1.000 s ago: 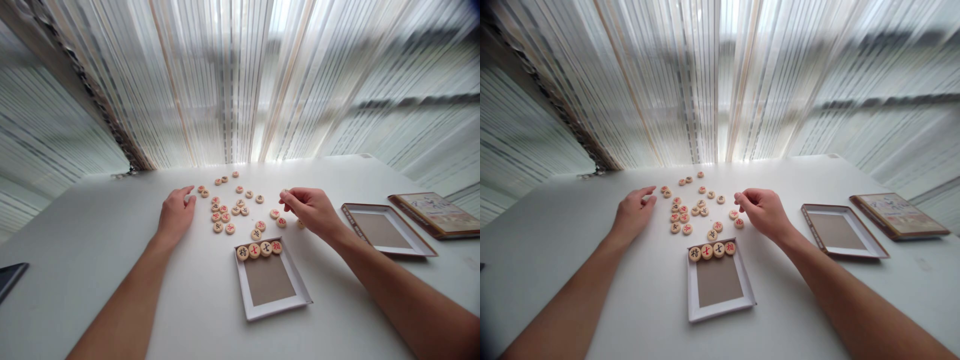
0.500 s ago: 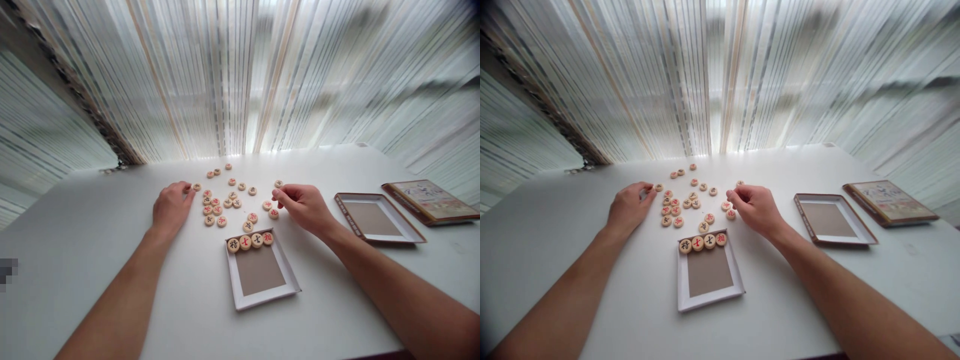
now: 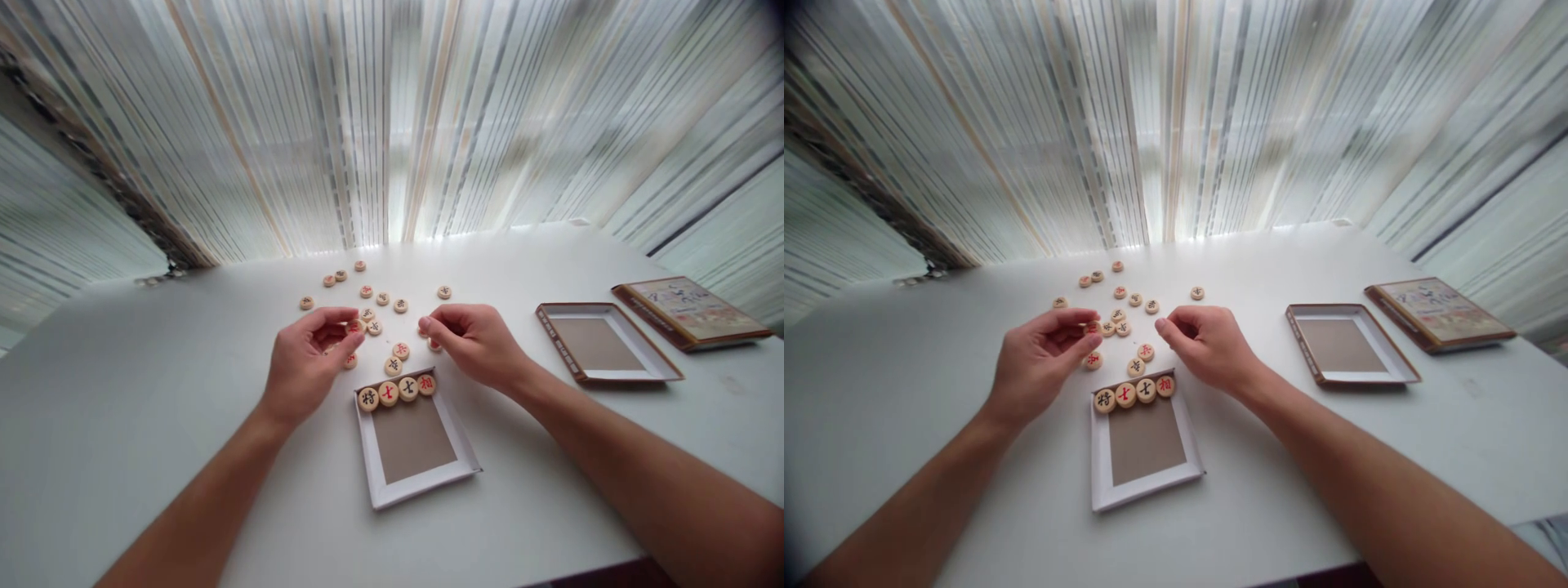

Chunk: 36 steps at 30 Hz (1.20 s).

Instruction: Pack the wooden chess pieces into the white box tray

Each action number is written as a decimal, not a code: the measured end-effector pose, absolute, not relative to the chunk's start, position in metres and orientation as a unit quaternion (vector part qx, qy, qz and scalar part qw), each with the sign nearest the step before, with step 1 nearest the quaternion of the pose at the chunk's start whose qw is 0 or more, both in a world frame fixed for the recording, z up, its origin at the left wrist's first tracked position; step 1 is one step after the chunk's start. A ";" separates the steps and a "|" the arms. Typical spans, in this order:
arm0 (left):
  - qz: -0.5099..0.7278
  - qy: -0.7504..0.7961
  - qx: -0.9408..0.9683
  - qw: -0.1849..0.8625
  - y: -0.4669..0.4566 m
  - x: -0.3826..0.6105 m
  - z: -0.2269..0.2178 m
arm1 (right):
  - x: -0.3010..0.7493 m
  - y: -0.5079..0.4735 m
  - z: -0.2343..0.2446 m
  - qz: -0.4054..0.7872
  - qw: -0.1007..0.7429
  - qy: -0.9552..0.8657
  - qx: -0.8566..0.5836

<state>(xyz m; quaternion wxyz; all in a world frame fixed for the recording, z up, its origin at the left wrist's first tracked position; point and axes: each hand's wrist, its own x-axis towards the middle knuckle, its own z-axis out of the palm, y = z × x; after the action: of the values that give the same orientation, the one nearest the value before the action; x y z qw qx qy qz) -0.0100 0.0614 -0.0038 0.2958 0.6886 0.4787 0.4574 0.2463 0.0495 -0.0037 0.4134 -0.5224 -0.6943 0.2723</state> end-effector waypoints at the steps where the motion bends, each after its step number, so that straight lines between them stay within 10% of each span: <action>1: 0.467 0.452 0.666 0.366 0.055 -0.003 -0.002 | 0.244 0.047 -0.002 0.289 0.411 -0.695 -0.515; 18: 0.441 0.374 0.572 0.582 0.033 0.015 0.010 | 0.226 0.028 0.002 0.526 0.432 -0.601 -0.419; 36: 0.458 0.401 0.567 0.554 0.031 0.016 0.017 | 0.224 0.026 0.012 0.622 0.457 -0.509 -0.382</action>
<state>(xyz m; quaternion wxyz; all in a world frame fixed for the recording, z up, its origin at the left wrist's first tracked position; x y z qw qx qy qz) 0.0161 0.0312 0.0170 0.5543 0.5674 0.4011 0.4582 0.2240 0.0259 0.0115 0.4568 -0.3815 -0.5088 0.6220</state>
